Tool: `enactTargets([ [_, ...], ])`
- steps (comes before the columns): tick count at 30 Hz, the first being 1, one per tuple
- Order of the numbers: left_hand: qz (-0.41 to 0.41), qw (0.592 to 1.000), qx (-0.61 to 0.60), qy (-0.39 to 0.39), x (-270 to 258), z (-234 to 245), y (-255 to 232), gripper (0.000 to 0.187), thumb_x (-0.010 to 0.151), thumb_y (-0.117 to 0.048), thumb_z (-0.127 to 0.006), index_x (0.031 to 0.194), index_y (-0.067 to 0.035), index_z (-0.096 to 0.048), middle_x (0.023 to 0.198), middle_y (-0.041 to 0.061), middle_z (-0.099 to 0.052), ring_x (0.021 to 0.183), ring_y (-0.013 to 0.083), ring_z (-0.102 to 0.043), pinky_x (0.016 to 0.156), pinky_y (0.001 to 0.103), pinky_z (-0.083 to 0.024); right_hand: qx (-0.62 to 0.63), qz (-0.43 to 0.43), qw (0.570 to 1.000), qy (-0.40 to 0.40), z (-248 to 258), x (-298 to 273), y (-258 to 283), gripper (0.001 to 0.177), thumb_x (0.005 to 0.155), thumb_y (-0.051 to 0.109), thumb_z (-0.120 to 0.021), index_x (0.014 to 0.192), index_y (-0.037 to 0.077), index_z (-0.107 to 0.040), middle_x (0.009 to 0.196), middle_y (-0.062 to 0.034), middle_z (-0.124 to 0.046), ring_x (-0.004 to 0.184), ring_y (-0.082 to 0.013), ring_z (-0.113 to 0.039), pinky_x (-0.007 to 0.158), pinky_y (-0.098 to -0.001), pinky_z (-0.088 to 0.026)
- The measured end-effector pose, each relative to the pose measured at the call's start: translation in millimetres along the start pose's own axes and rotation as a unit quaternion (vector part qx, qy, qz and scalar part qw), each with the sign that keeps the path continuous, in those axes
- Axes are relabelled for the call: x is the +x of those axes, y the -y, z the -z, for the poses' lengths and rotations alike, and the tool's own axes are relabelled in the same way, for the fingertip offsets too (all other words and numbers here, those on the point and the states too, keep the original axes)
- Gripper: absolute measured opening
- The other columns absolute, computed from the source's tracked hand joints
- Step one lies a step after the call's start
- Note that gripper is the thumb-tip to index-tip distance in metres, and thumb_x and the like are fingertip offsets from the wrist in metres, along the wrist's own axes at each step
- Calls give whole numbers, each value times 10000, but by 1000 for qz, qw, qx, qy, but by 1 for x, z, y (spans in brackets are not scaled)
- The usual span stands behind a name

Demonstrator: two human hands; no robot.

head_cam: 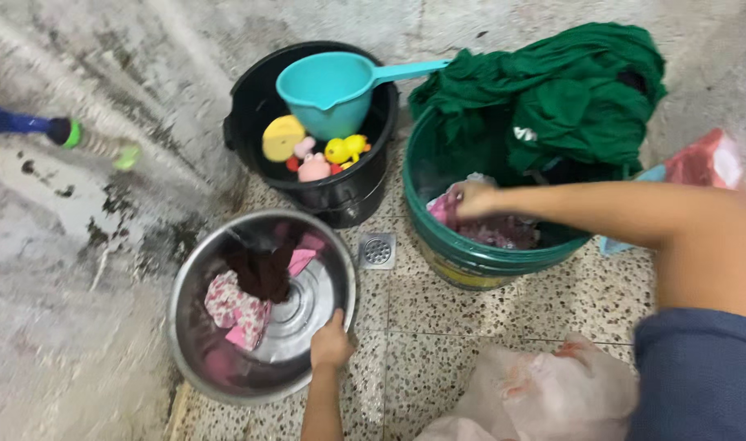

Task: The person washes a green cloth by hand in a metal basin filled with soapy water, then transfers it to a green bucket. They empty the basin, retrieve a pink cloth from the bucket, and place it into the basin.

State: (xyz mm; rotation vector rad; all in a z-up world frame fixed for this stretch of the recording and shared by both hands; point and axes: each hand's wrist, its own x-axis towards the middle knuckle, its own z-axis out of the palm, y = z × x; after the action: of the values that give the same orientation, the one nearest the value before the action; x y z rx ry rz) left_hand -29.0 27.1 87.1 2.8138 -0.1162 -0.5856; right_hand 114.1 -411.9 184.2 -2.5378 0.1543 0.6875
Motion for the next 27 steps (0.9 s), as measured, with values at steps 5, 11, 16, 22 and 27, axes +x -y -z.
enactTargets([
  [5, 17, 1000, 12, 7, -2, 4, -2, 599, 753, -231, -780, 1277, -161, -497, 1026, 197, -722, 976, 407, -693, 860, 518, -552, -222, -18, 975, 24, -58, 12, -13, 1279, 629, 380, -957, 1597, 488, -127, 1688, -249, 38, 1486, -572, -183, 1173, -581, -322],
  [11, 19, 1000, 8, -9, -2, -3, -1, 596, 761, -138, -717, 1315, -189, -505, 1012, 190, -736, 970, 407, -702, 868, 517, -552, -199, 17, 980, 20, -69, 13, -2, 1241, 733, 458, -888, 1614, 409, -15, 1593, -364, -125, 1412, -568, -324, 1092, -626, -385],
  [16, 9, 1000, 13, -6, 0, -1, -2, 614, 736, -175, -759, 1289, -146, -494, 1025, 186, -727, 980, 408, -695, 859, 515, -557, -168, 82, 982, -14, -72, 13, -17, 735, 905, 373, -698, 1543, 389, -332, 1458, -246, -488, 1215, -432, -620, 970, -569, -505],
  [22, 0, 1000, 17, -7, 2, 2, 1, 549, 741, -144, -710, 1255, -158, -519, 1003, 195, -734, 966, 424, -695, 854, 535, -550, -170, 121, 978, 30, -25, 28, -10, 976, 713, 280, -773, 1535, 261, -246, 1073, -157, -736, 1016, -349, -735, 863, -473, -585],
  [27, -2, 1000, -1, -10, -3, 4, -2, 420, 828, -261, -709, 1190, -129, -543, 1011, 224, -727, 951, 450, -685, 857, 551, -536, -96, 97, 989, -60, 31, -24, 10, 957, 658, 461, -939, 1419, 234, -403, 1165, -210, -697, 1045, -424, -688, 884, -507, -569],
])
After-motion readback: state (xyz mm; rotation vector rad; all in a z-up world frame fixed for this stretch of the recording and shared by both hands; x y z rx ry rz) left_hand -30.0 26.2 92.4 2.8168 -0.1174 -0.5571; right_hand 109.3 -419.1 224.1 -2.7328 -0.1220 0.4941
